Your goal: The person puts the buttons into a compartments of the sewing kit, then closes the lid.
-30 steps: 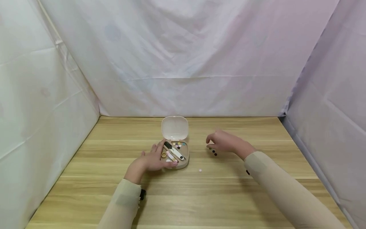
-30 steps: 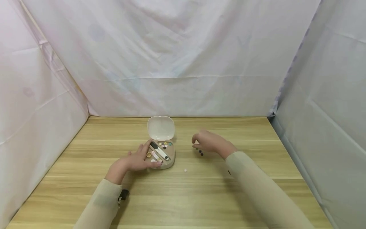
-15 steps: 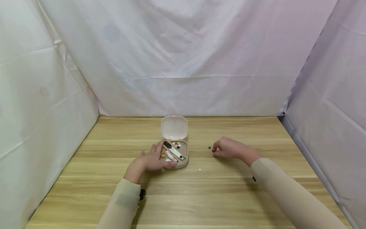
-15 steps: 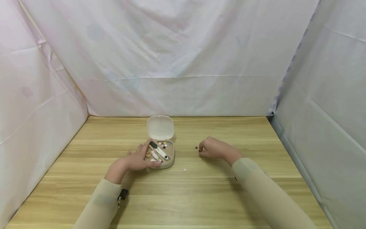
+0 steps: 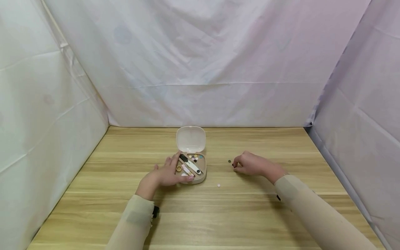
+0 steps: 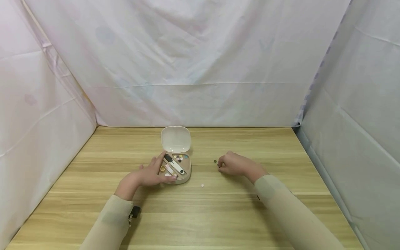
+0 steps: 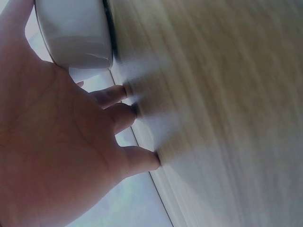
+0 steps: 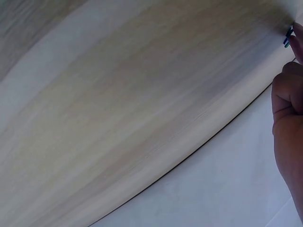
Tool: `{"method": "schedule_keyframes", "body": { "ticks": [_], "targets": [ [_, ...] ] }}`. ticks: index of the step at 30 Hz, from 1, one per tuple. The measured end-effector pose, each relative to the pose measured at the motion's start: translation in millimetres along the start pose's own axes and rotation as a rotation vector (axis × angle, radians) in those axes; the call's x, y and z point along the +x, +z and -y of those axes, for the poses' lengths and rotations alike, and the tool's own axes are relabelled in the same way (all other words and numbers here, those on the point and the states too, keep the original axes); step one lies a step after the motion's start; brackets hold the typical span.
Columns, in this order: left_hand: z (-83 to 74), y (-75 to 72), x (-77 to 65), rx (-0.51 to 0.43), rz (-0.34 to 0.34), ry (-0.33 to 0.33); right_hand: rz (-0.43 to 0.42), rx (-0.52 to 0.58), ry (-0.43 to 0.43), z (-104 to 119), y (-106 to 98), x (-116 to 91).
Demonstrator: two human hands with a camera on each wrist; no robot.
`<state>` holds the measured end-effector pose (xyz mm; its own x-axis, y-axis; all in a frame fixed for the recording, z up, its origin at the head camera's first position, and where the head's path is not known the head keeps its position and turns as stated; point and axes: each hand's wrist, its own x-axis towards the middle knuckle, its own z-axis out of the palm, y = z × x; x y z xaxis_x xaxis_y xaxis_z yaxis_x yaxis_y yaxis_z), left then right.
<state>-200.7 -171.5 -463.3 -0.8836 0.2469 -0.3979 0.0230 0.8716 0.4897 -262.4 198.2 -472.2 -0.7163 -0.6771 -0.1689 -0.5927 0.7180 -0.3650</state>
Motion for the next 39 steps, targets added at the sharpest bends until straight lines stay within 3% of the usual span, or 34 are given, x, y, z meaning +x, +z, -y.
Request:
{"method": "schedule_keyframes", "body": {
  "ticks": [5,20,39],
  "targets": [
    [4.0,2.5,5.5,0.010,0.010,-0.018,-0.017,0.006,0.008,0.0,-1.5,-2.6],
    [-1.8,-1.8,-2.5,-0.007,-0.001,-0.002,-0.011,0.075,0.032,-3.0,2.4,-1.5],
    [4.1,4.1,4.6,-0.005,-0.016,-0.002,-0.028,0.072,-0.025,-3.1,4.5,0.0]
  ]
}}
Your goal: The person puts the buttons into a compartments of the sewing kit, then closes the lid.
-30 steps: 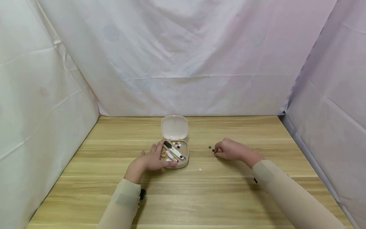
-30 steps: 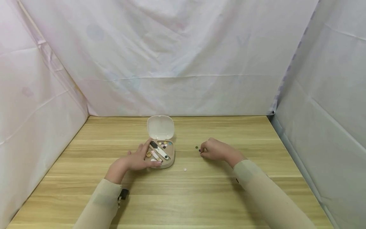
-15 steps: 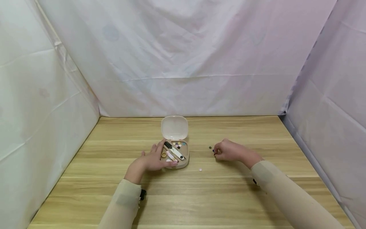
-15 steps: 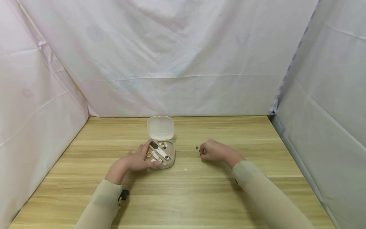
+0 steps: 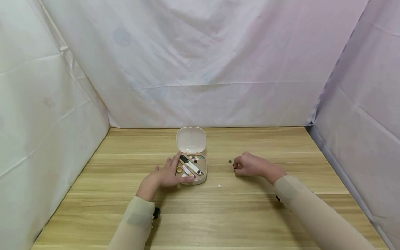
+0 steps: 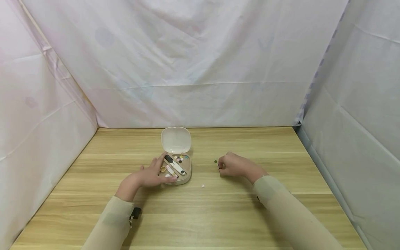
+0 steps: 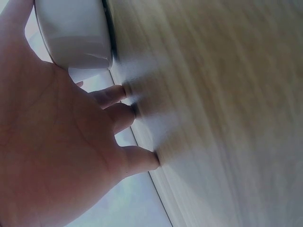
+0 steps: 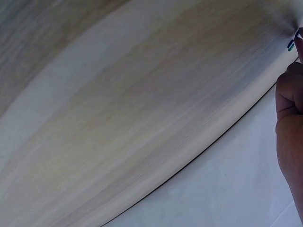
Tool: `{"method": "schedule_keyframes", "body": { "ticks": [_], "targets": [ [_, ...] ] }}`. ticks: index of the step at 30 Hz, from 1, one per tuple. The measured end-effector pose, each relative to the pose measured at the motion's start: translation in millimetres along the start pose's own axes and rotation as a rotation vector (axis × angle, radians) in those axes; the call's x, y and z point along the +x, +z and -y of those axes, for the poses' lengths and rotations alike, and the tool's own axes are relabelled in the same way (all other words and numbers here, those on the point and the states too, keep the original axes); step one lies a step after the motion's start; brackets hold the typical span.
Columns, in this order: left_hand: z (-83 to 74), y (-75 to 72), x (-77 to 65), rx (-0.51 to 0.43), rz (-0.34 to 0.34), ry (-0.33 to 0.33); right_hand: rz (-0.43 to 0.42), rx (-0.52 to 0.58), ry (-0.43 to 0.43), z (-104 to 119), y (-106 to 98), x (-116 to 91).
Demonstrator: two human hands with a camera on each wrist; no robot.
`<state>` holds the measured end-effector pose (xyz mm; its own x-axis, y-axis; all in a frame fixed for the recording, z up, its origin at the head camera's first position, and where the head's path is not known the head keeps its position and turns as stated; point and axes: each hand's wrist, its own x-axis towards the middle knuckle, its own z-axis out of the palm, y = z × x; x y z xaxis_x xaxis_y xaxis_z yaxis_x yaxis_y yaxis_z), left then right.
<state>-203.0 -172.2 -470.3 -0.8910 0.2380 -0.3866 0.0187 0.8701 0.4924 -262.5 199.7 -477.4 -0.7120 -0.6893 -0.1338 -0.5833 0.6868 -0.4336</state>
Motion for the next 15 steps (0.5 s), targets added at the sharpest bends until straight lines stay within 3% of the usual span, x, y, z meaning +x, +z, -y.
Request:
{"method": "schedule_keyframes", "body": {
  "ticks": [15],
  "targets": [
    [-3.9,-4.3,-5.2,0.000,0.011,0.002,-0.029,-0.012,-0.010,9.9,-9.0,9.2]
  ]
}}
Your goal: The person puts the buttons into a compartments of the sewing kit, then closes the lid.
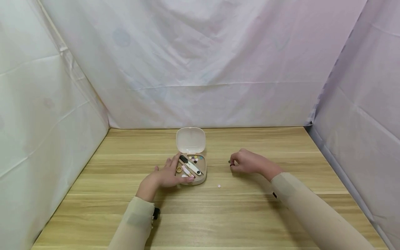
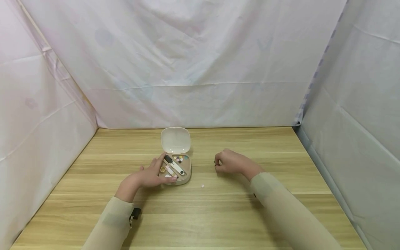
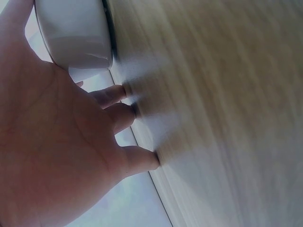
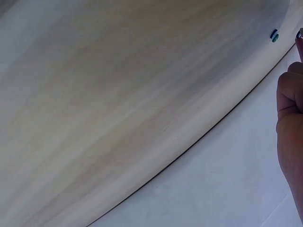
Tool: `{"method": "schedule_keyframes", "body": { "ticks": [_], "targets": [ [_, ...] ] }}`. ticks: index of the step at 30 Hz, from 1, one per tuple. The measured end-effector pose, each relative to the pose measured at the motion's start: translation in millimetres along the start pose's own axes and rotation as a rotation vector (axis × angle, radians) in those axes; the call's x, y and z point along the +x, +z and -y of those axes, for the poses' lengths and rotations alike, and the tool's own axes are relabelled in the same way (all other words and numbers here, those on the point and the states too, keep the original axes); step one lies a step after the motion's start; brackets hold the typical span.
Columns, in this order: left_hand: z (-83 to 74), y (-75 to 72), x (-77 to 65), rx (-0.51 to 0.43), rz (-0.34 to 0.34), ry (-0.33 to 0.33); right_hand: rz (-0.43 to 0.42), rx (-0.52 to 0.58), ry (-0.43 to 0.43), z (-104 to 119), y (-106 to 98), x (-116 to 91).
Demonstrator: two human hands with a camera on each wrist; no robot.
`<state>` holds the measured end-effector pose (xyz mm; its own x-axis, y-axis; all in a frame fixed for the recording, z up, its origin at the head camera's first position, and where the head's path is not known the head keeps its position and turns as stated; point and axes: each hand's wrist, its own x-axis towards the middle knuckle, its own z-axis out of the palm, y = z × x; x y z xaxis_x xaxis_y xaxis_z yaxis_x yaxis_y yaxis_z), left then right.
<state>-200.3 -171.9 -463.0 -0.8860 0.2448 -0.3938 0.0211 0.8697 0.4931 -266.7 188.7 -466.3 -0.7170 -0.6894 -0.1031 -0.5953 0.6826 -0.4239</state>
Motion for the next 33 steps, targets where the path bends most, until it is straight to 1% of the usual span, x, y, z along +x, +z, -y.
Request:
{"method": "schedule_keyframes", "body": {
  "ticks": [8,12,15,18,24,33],
  "targets": [
    [-1.8,-0.9,-2.0,0.002,0.002,-0.003,0.021,-0.013,0.026,14.4,-9.1,10.7],
    [-0.8,-0.6,-1.2,-0.006,0.002,-0.003,0.010,-0.029,-0.012,20.2,-12.0,17.1],
    [0.1,-0.4,0.1,-0.003,0.004,-0.006,-0.011,-0.049,-0.057,22.9,-13.0,23.2],
    [0.5,-0.4,0.7,0.001,0.006,-0.007,-0.014,-0.056,-0.070,27.6,-15.2,29.8],
    [0.3,-0.1,0.9,0.003,0.000,-0.005,0.037,-0.056,-0.048,41.6,-20.6,42.8],
    [0.2,-0.3,0.3,0.010,0.011,-0.011,0.058,-0.117,-0.112,65.9,-27.7,61.4]
  ]
}}
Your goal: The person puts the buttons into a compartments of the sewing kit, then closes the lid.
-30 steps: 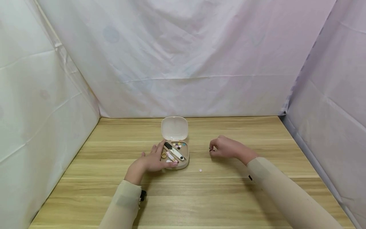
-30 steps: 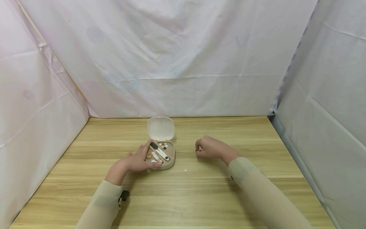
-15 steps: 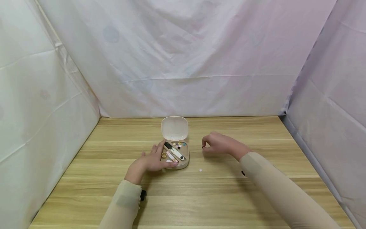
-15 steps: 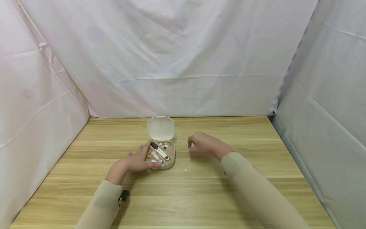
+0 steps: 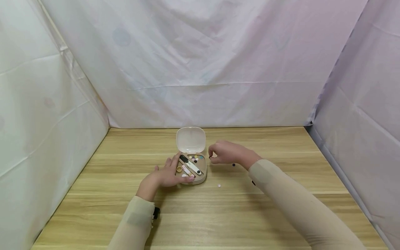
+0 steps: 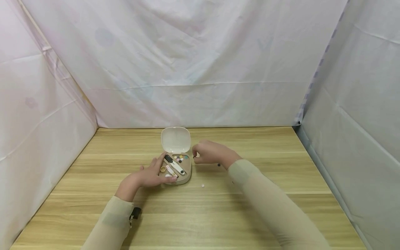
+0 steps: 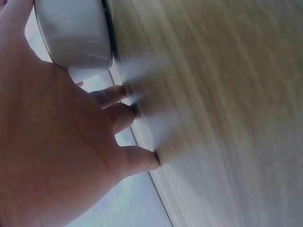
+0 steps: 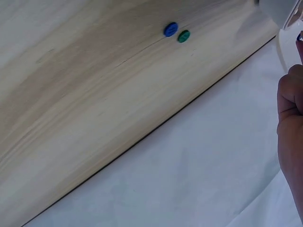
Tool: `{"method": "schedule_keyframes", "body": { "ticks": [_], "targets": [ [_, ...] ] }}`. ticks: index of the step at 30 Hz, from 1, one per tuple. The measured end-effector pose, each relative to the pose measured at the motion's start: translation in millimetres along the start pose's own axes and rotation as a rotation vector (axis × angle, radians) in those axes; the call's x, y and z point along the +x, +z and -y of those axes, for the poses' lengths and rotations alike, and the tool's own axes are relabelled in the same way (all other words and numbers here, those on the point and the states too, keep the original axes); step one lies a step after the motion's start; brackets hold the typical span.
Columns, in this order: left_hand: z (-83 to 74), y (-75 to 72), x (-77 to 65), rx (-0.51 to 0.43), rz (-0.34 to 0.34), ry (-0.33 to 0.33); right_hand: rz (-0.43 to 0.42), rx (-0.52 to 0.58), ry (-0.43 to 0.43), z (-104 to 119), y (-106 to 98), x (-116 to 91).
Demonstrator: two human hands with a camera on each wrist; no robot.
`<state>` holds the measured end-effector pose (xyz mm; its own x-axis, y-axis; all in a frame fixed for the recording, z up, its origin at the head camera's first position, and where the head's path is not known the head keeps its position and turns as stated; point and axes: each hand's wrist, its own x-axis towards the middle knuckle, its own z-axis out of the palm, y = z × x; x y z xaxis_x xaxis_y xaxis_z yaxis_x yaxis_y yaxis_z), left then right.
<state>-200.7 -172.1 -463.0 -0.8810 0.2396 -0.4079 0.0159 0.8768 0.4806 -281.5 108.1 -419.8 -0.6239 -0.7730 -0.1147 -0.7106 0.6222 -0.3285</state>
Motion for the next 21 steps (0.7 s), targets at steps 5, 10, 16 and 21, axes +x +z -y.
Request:
{"method": "schedule_keyframes", "body": {
  "ticks": [5,10,16,21],
  "targets": [
    [0.4,-0.1,0.5,0.002,0.002,0.000,0.000,-0.040,-0.040,7.7,0.9,11.3],
    [-1.4,-1.2,-1.0,-0.001,0.002,0.001,-0.006,-0.048,-0.075,14.3,4.2,19.9],
    [-2.2,-2.1,-2.9,-0.005,0.003,0.003,0.000,-0.024,-0.096,18.9,7.6,26.8],
    [-2.6,-2.5,-3.1,-0.004,0.002,0.006,-0.009,-0.041,-0.095,18.2,11.2,31.2]
  ]
}}
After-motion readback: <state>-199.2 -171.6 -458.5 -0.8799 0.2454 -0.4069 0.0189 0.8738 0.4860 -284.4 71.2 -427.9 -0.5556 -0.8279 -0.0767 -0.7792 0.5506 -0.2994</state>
